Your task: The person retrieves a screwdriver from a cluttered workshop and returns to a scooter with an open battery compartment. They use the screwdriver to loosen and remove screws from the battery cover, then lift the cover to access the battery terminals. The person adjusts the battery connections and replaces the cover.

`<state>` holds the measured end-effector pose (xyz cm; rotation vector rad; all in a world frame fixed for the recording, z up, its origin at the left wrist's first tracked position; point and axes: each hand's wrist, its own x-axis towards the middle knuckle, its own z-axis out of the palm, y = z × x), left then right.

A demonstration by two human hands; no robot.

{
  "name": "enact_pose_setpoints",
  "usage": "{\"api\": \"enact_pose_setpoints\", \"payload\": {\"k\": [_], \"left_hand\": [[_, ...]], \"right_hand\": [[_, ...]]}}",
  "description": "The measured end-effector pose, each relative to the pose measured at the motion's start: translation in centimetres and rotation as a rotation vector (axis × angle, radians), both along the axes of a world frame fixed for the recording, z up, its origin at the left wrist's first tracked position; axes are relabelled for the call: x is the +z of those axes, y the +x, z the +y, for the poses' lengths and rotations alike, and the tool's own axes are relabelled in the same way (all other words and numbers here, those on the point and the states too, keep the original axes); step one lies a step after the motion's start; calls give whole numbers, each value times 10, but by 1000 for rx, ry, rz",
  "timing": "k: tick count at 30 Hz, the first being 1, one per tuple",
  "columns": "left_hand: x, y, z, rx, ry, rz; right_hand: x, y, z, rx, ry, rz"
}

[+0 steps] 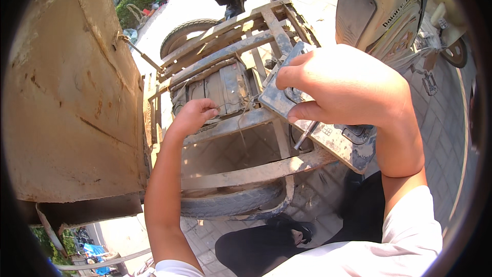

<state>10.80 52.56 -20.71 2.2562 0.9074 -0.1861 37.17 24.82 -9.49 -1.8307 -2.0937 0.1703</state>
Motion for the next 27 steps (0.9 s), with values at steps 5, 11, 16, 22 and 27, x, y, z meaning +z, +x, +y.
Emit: {"api": "enact_pose_setpoints", "payload": {"k": [5,11,16,22,27], "left_hand": [[8,11,-7,-74,36,101],[11,23,-33,45,381,-19],[5,30,-44,345,493,65],[6,44,-50,150,374,-47],[21,57,-45,221,319,40]], "right_hand": [[1,-20,23,-46,-155,243],[35,-14,-26,-28,-28,398],[109,54,-45,-203,117,419],[144,149,-22,-340,149,172],[138,215,45,-396,89,-52]]}}
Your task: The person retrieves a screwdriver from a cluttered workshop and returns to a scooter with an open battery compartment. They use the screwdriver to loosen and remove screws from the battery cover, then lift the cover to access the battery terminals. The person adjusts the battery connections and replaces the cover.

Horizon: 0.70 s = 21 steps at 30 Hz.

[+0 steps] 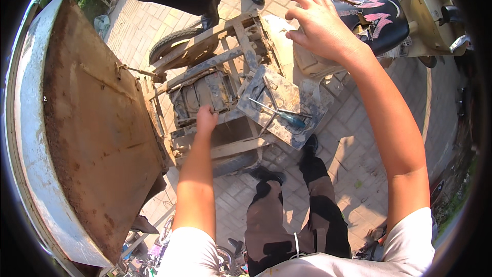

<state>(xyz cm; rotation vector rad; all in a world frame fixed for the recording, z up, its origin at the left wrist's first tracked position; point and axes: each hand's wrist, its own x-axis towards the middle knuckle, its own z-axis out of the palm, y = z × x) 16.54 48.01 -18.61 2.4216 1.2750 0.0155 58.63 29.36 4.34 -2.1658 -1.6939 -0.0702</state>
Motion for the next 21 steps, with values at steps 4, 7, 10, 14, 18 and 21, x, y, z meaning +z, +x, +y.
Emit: {"api": "enact_pose_setpoints", "payload": {"k": [4,7,10,14,18,21], "left_hand": [[-3,4,24,460,-48,-82],[-9,-3,44,891,-92,-456],[-7,-21,68,1108,-223,-623],[-26,-42,95,1282,-302,-624],[-84,-77,119,1298,-449,-490],[-131,-94,135,1148,-248,-268]], "right_hand": [[-16,28,46,-146,-5,-161],[-31,27,61,-241,-202,-123],[-39,29,60,-201,-196,-129],[-43,38,52,-53,-125,-169],[-41,38,53,-43,-171,-176],[-37,35,57,-41,-154,-156]]}}
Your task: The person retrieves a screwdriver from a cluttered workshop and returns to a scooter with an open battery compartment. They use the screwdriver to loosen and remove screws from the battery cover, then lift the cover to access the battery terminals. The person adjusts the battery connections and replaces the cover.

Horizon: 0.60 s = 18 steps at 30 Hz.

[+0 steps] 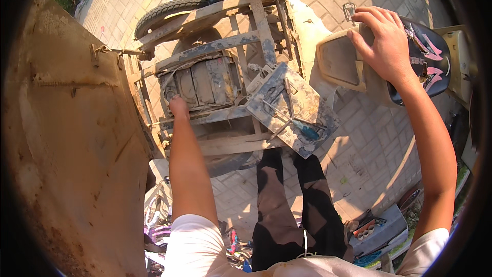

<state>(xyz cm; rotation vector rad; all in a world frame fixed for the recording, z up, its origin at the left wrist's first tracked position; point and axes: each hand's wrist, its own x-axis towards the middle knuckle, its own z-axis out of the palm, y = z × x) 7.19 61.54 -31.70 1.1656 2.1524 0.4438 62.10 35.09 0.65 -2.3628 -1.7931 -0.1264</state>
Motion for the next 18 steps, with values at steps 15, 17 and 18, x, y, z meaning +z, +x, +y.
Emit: {"api": "enact_pose_setpoints", "payload": {"k": [15,17,18], "left_hand": [[-46,-9,46,-374,-30,297],[-48,-13,49,-405,-76,314],[-46,-13,50,-416,-95,298]], "right_hand": [[7,-5,9,27,-61,19],[7,-6,10,26,-67,3],[7,-5,10,28,-69,16]]}}
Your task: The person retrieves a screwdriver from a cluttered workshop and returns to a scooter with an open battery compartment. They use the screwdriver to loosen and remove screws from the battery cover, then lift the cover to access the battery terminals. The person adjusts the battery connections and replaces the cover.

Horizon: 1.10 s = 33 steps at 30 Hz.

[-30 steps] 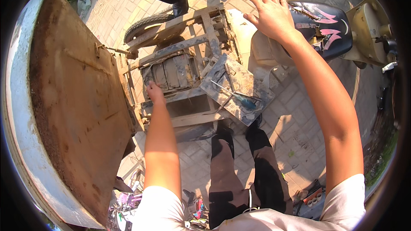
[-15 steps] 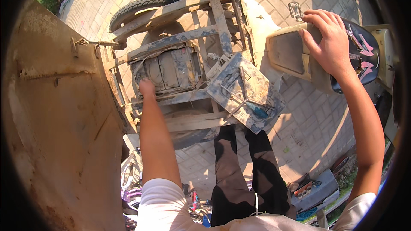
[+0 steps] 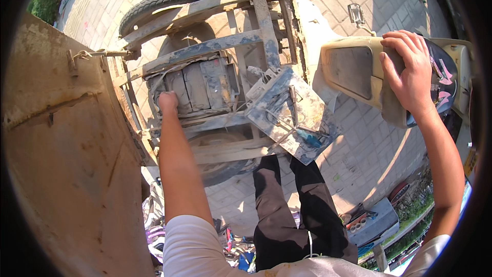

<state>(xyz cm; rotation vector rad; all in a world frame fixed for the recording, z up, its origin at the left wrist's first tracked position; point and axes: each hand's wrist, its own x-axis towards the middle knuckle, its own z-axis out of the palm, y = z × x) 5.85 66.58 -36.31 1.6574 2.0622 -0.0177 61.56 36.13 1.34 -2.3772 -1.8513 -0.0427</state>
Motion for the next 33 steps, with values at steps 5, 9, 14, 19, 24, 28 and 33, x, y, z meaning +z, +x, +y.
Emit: {"api": "enact_pose_setpoints", "payload": {"k": [5,9,14,19,24,28,33], "left_hand": [[43,13,-9,153,-116,-231],[99,39,-23,270,-226,-663],[144,82,-42,392,-283,-793],[161,104,-59,458,-250,-790],[165,114,-55,417,-256,-665],[174,117,-47,474,-215,-727],[188,118,-43,467,-261,-654]], "right_hand": [[-2,1,-1,-17,12,12],[-2,1,-2,-31,26,16],[-1,1,-4,-38,25,8],[-1,2,-5,-44,13,4],[-1,2,-4,-53,-15,-7],[0,1,-2,-53,-19,17],[2,0,-1,-77,-8,24]]}}
